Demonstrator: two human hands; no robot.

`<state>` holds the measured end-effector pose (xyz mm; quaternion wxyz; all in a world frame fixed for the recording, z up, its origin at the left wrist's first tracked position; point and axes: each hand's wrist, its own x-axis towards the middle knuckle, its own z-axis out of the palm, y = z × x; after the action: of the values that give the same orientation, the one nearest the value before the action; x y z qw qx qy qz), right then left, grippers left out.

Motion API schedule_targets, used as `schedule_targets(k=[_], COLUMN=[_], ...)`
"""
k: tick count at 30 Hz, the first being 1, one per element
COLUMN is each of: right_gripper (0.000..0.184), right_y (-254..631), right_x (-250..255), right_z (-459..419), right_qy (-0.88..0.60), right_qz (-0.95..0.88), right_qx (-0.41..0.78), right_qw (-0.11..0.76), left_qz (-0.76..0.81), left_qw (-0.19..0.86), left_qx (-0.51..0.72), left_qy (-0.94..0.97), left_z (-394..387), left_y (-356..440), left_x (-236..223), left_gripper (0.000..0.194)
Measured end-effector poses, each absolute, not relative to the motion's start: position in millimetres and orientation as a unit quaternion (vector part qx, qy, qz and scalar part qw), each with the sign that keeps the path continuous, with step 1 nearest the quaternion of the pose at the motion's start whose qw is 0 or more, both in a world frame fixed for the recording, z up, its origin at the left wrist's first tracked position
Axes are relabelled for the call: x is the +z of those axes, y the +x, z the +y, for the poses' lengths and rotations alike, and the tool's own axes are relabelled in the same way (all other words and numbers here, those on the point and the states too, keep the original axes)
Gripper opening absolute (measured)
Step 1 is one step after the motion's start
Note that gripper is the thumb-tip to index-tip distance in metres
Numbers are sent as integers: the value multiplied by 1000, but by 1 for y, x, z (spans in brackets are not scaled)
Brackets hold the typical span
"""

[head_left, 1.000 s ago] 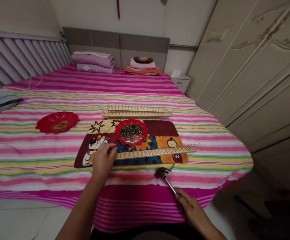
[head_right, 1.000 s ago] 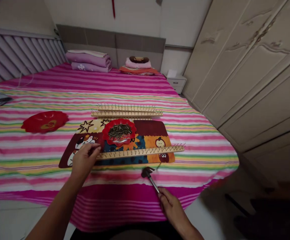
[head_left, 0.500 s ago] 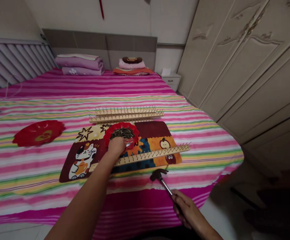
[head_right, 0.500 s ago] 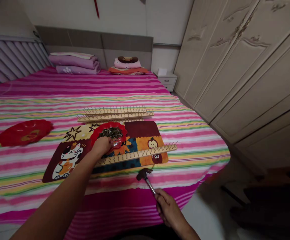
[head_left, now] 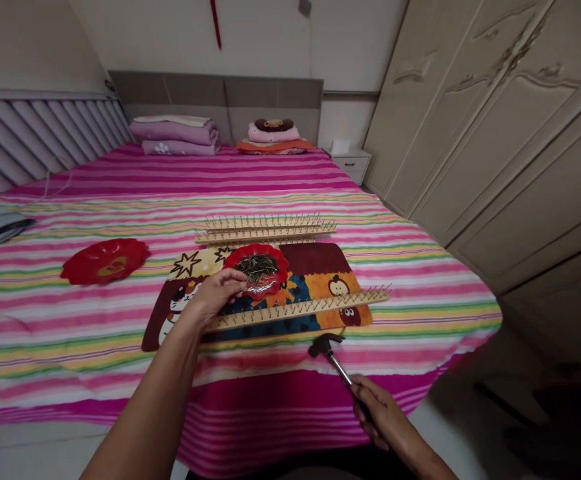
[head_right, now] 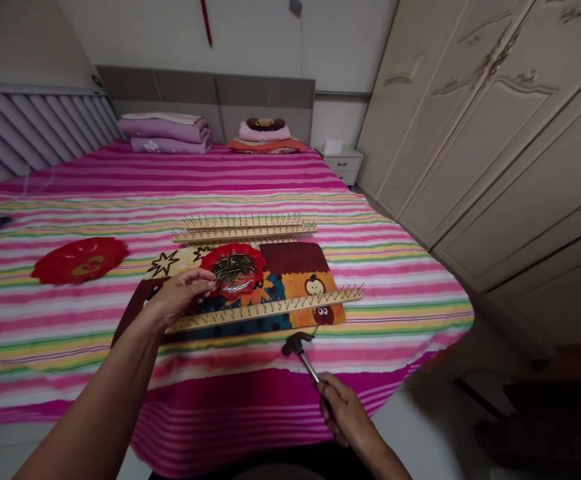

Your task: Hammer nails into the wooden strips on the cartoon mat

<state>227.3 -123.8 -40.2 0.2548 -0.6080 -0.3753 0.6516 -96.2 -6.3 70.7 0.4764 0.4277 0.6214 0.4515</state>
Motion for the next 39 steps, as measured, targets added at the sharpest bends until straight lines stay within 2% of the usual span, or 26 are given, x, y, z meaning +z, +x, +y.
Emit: schedule_targets(k=[5,11,16,21,29,39], right_gripper=[35,41,39,41,43,41], right_y=[227,228,224,226,232,231], right_x=[-44,-45,-39,-41,-51,-49], right_z=[-124,-124,-125,-125,-121,-122], right_qy=[-616,-620,-623,-619,-616,-623], right_qz=[-385,-387,-384,-379,-385,-379], right_qx=[639,639,634,642,649,647], right_qw=[253,240,252,246,228,226], left_qz=[575,609,643,658,667,675], left_qw=[552,524,426,398,435,421], left_qx=[527,547,582,573,530,521], left_qy=[296,237,256,283,292,308], left_z=[-57,-93,-90,-80,-79,-73], left_y=[-123,-140,-138,-132,-131,-132], left_x=[75,49,22,14,18,10], left_gripper=[32,38,39,42,42,37])
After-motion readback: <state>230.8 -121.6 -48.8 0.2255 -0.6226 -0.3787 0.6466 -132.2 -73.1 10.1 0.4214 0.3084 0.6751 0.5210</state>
